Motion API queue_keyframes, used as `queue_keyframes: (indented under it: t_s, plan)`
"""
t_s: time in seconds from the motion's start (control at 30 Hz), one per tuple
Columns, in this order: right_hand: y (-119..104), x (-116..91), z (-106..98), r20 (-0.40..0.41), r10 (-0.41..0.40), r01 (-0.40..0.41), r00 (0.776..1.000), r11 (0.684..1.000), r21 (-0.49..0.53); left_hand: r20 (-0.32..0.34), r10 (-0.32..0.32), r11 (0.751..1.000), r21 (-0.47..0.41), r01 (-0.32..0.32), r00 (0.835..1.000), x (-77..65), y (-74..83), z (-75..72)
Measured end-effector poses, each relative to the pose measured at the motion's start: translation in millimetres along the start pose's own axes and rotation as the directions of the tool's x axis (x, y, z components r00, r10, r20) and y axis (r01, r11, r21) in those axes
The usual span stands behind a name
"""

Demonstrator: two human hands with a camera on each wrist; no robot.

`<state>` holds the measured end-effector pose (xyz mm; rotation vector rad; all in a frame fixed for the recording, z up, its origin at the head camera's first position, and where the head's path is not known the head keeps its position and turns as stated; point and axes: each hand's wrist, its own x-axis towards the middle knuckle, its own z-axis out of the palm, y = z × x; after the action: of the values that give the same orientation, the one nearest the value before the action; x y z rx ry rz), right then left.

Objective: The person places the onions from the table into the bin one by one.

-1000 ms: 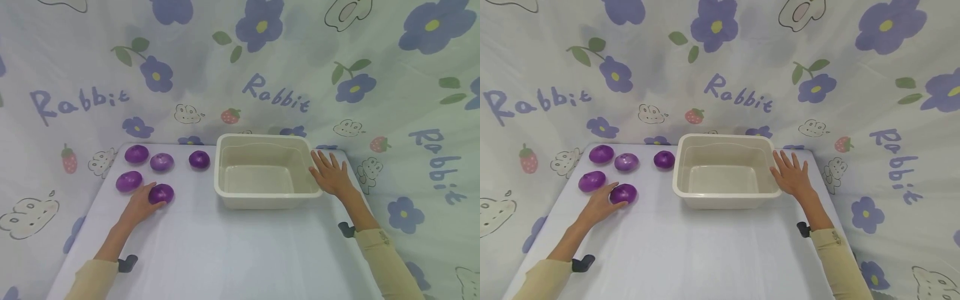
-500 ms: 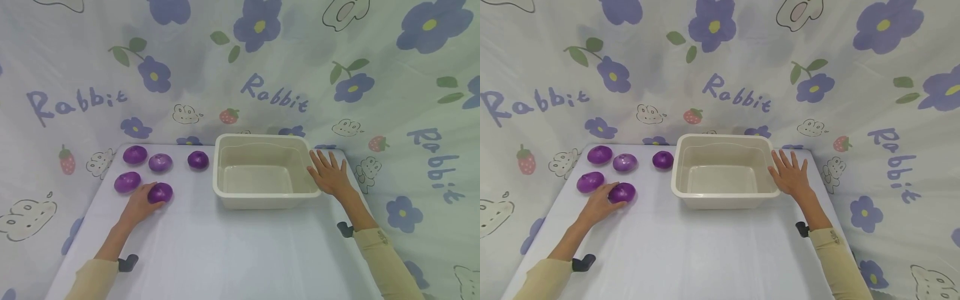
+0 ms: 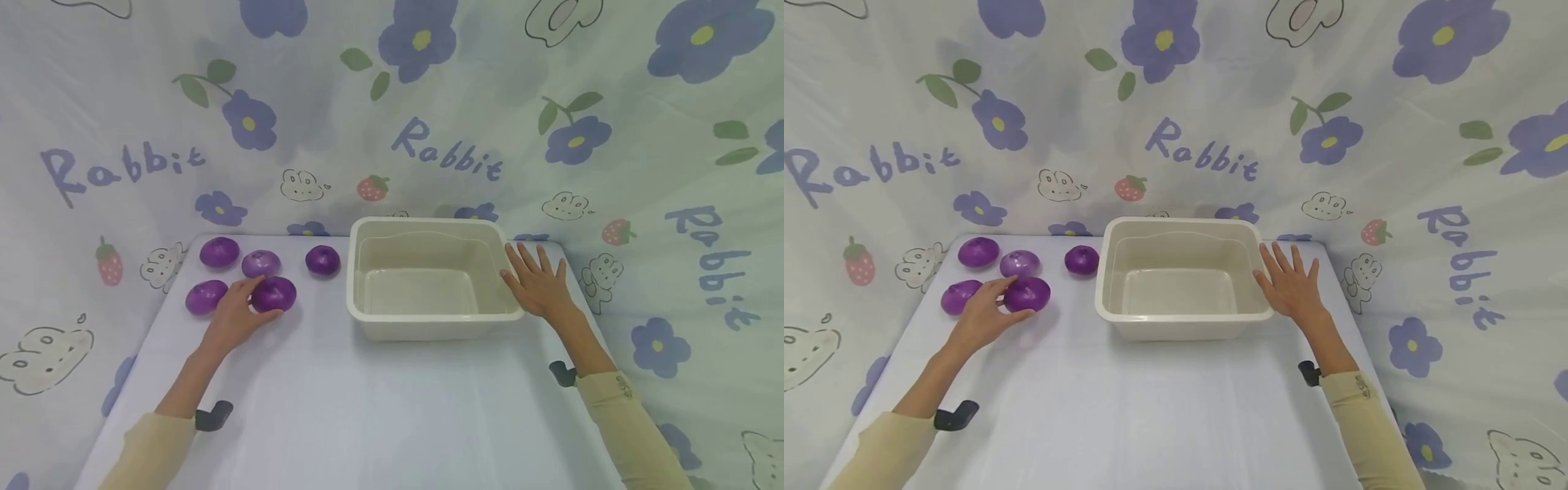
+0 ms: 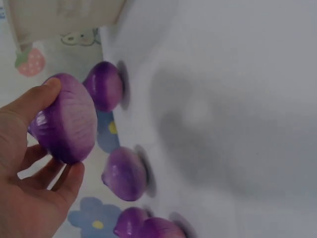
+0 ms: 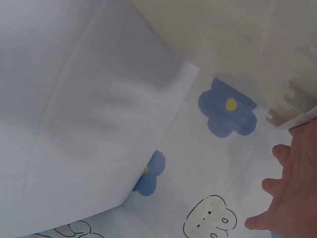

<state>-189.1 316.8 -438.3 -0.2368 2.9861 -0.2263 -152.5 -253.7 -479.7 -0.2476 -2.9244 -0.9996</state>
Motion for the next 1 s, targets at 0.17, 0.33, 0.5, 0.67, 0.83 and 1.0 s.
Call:
queue_keyframes:
  t_s: [0.17, 0.33, 0.5, 0.67, 0.83, 1.0]
  plan:
    - [1, 1, 1, -0.009, 0.007, -0.007, 1.000, 1.000, -0.004, -0.021, 0.059, 0.998, -0.006, -0.059, 0.998, 11.6, 18.5, -7.3]
    - [1, 1, 3, -0.018, 0.012, -0.012, 1.000, 1.000, -0.011, -0.051, 0.137, 0.990, -0.012, -0.137, 0.989, 24.4, 35.9, -16.2]
    - [1, 2, 3, -0.032, 0.009, -0.009, 0.999, 1.000, -0.005, -0.040, 0.158, 0.987, -0.019, -0.159, 0.987, 38.2, 55.9, -25.5]
    - [0, 2, 2, -0.034, 0.004, -0.005, 0.999, 1.000, -0.007, -0.020, 0.175, 0.983, -0.047, -0.175, 0.984, 55.5, 74.4, -31.6]
    - [-1, 2, 1, -0.026, 0.009, -0.009, 1.000, 1.000, -0.007, 0.056, 0.152, 0.985, -0.097, -0.146, 0.987, 71.3, 98.4, -37.8]
    - [-2, 1, 0, -0.017, 0.015, -0.015, 1.000, 1.000, -0.011, 0.123, 0.158, 0.975, -0.176, -0.135, 0.980, 90.2, 121.9, -40.5]
